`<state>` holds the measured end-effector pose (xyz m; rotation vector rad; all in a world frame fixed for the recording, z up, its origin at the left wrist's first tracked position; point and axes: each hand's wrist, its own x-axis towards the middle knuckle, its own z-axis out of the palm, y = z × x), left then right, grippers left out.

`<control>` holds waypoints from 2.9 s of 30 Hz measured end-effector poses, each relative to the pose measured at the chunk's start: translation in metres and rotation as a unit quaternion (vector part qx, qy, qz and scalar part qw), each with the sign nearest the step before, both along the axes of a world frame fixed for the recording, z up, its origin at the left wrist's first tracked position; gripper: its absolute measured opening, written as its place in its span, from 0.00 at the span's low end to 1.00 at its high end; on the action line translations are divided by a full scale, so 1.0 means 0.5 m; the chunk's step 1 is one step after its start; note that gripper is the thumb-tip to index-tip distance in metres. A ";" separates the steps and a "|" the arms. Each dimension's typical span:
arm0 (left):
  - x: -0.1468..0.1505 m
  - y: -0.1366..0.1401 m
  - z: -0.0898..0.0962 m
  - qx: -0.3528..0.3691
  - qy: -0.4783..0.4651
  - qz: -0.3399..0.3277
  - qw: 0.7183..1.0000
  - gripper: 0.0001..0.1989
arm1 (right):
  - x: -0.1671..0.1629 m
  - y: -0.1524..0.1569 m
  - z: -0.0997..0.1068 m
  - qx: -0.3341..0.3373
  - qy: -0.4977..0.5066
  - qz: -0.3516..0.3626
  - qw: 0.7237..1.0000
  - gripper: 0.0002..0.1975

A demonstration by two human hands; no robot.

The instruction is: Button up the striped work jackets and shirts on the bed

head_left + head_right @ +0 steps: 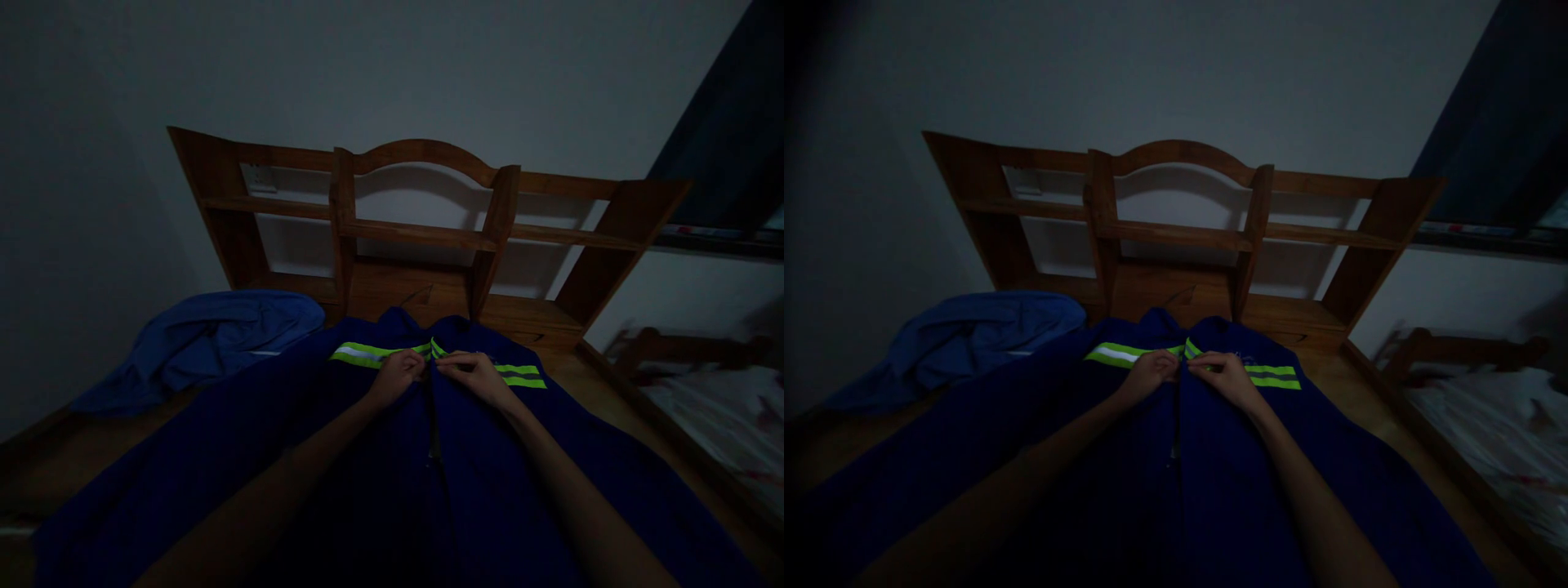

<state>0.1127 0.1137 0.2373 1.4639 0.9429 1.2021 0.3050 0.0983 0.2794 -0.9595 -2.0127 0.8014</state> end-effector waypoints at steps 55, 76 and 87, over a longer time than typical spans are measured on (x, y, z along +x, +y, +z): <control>0.011 -0.003 -0.007 -0.139 -0.042 0.064 0.987 0.07 | -0.041 0.002 -0.045 0.072 -0.092 -0.058 0.991 0.06; 0.004 -0.010 -0.011 0.059 0.047 0.016 0.997 0.13 | -0.022 0.036 -0.078 -0.110 0.049 -0.022 0.992 0.11; 0.003 -0.004 -0.023 0.074 0.121 0.062 0.988 0.14 | -0.040 0.018 -0.032 -0.080 0.031 -0.056 0.995 0.11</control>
